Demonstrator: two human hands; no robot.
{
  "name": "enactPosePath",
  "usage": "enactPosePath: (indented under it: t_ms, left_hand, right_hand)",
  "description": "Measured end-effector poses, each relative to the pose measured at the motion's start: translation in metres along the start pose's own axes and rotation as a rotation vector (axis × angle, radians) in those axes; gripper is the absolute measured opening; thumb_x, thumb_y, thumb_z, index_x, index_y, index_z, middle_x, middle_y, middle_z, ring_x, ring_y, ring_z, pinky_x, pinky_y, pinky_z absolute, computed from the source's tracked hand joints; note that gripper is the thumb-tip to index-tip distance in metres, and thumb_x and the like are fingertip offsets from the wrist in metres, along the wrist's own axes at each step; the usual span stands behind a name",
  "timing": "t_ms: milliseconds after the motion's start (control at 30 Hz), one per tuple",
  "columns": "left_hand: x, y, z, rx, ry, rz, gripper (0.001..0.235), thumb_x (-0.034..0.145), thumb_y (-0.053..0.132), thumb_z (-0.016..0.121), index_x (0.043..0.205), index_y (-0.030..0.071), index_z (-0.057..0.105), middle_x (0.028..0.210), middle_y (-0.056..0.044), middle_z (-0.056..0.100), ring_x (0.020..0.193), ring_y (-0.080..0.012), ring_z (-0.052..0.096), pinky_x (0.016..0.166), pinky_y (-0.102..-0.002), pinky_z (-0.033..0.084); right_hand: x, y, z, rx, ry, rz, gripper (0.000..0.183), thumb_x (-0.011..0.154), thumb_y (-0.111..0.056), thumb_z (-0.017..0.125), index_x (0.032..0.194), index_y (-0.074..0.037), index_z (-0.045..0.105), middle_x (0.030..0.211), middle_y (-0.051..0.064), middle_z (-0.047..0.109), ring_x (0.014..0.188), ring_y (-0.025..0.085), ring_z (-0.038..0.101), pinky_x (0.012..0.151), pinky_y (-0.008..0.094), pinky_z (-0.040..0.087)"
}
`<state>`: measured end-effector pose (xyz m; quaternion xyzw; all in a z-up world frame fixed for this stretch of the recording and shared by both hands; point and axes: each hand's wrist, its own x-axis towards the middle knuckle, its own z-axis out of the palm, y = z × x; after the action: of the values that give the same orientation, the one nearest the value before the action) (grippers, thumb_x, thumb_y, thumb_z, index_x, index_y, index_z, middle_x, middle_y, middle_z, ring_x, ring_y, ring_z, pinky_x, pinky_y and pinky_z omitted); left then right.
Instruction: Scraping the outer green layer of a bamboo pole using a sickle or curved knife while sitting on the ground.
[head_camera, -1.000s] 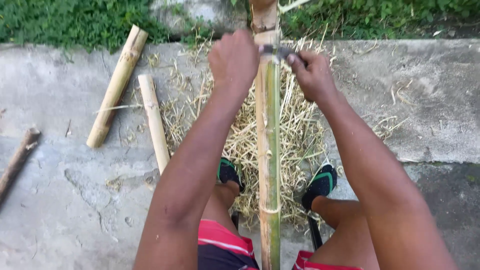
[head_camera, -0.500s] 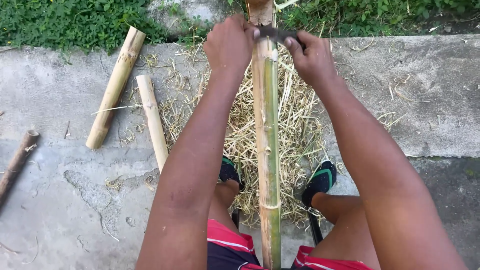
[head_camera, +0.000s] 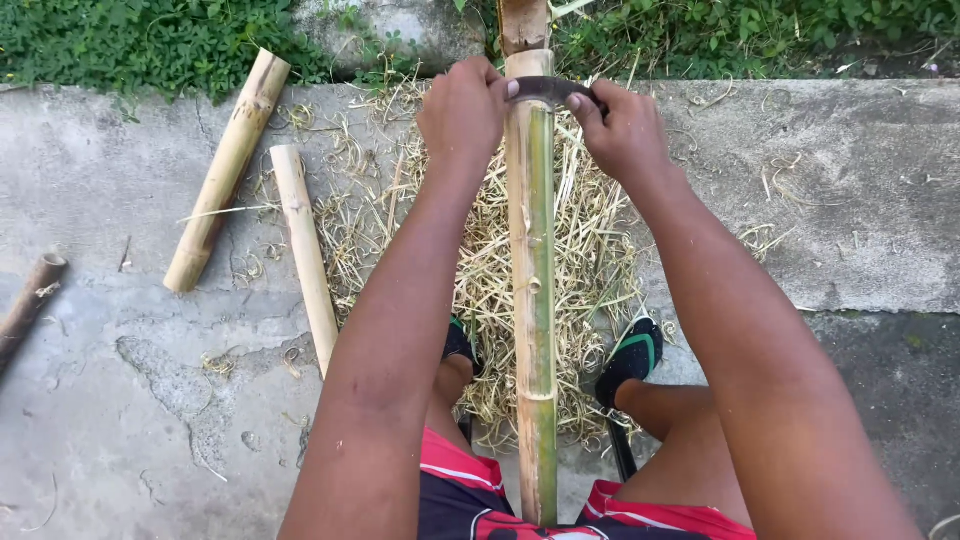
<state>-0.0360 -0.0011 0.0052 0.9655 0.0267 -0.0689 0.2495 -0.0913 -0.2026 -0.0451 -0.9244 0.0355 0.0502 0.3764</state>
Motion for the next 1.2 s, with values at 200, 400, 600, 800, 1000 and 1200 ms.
enactPosePath:
  t_ms: [200, 400, 600, 800, 1000, 1200]
  left_hand:
    - [0.003, -0.001, -0.003, 0.049, 0.083, 0.082, 0.024, 0.082, 0.040, 0.079, 0.083, 0.017, 0.076, 0.071, -0.008, 0.074, 0.066, -0.0270, 0.070, 0.059, -0.044, 0.049]
    - [-0.057, -0.020, 0.007, 0.107, -0.183, 0.065, 0.021, 0.094, 0.032, 0.071, 0.082, 0.016, 0.076, 0.061, -0.003, 0.064, 0.049, -0.0155, 0.052, 0.044, -0.038, 0.035]
    - [-0.093, -0.040, 0.004, 0.091, -0.270, 0.083, 0.023, 0.100, 0.028, 0.064, 0.086, 0.013, 0.074, 0.059, -0.003, 0.063, 0.047, -0.0161, 0.050, 0.043, -0.037, 0.034]
    - [-0.022, -0.026, 0.006, -0.113, 0.033, 0.073, 0.025, 0.093, 0.038, 0.069, 0.089, 0.014, 0.075, 0.061, -0.003, 0.067, 0.054, -0.0214, 0.062, 0.052, -0.043, 0.044]
    - [-0.002, -0.021, 0.000, -0.078, 0.053, 0.047, 0.027, 0.087, 0.045, 0.073, 0.086, 0.018, 0.076, 0.061, 0.000, 0.068, 0.055, -0.0163, 0.062, 0.052, -0.040, 0.044]
    - [-0.028, -0.027, -0.006, -0.050, -0.158, -0.065, 0.031, 0.085, 0.049, 0.075, 0.081, 0.019, 0.076, 0.059, 0.004, 0.063, 0.051, -0.0099, 0.049, 0.049, -0.033, 0.035]
  right_hand:
    - [-0.008, -0.003, 0.013, -0.013, 0.070, 0.031, 0.042, 0.108, -0.042, 0.058, 0.086, -0.008, 0.068, 0.057, 0.003, 0.056, 0.045, 0.014, 0.045, 0.042, 0.039, 0.035]
    - [-0.084, 0.018, 0.035, 0.195, 0.000, 0.053, 0.041, 0.109, -0.037, 0.050, 0.085, -0.007, 0.064, 0.058, 0.000, 0.054, 0.043, 0.012, 0.042, 0.038, 0.036, 0.035]
    - [-0.099, 0.014, 0.018, 0.057, -0.138, 0.028, 0.038, 0.105, -0.035, 0.058, 0.079, -0.008, 0.065, 0.053, 0.003, 0.055, 0.041, 0.016, 0.045, 0.040, 0.038, 0.033]
    - [-0.015, -0.005, 0.003, -0.115, 0.113, -0.132, 0.028, 0.106, -0.025, 0.065, 0.082, -0.008, 0.067, 0.054, 0.005, 0.055, 0.043, 0.019, 0.048, 0.043, 0.041, 0.033]
    - [-0.001, -0.008, 0.007, -0.067, 0.109, -0.076, 0.029, 0.108, -0.028, 0.063, 0.086, -0.010, 0.069, 0.055, 0.004, 0.057, 0.044, 0.016, 0.048, 0.042, 0.039, 0.033]
    - [-0.037, 0.000, 0.012, -0.104, 0.049, -0.073, 0.031, 0.108, -0.026, 0.061, 0.084, -0.009, 0.068, 0.056, 0.003, 0.058, 0.044, 0.016, 0.050, 0.043, 0.041, 0.038]
